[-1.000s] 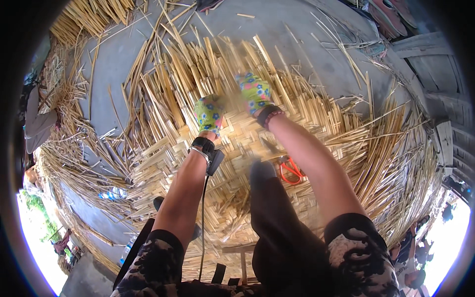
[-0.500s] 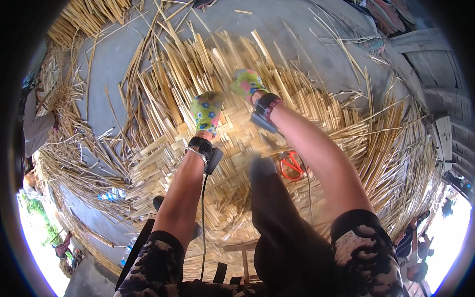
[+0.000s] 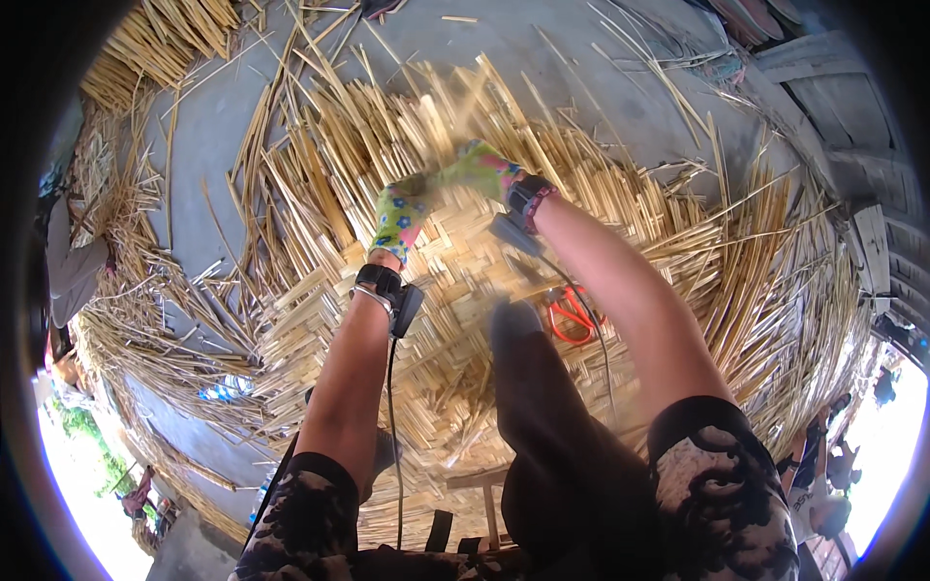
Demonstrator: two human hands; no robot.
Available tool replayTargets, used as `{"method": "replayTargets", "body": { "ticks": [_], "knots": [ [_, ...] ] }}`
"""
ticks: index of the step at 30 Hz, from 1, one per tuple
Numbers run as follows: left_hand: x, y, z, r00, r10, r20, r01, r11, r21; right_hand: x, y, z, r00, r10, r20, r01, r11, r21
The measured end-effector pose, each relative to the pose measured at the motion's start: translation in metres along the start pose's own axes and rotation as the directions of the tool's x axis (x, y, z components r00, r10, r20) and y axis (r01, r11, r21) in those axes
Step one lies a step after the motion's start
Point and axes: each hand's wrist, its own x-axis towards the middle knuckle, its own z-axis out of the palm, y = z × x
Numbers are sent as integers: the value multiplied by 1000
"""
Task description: Weaving bamboo strips into a large mat using hands and scissors for trimming.
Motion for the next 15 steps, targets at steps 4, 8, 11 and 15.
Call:
{"method": "replayTargets", "body": {
  "ticks": [4,8,11,15],
  "knots": [
    [7,-15,2,965,-187,183,143,962,231,2,27,-2,960,-226,-167,261,938,227],
    [11,-18,10,969,-149,198,70,931,360,-15,51,4,871,-78,-485,256,915,313],
    [9,-9,8,961,-202,191,82,863,499,-26,45,6,822,-281,-495,343,939,37],
    [-6,10,6,975,109,-193,-37,939,342,-48,33,-18,732,-317,-603,398,917,1]
  ]
}}
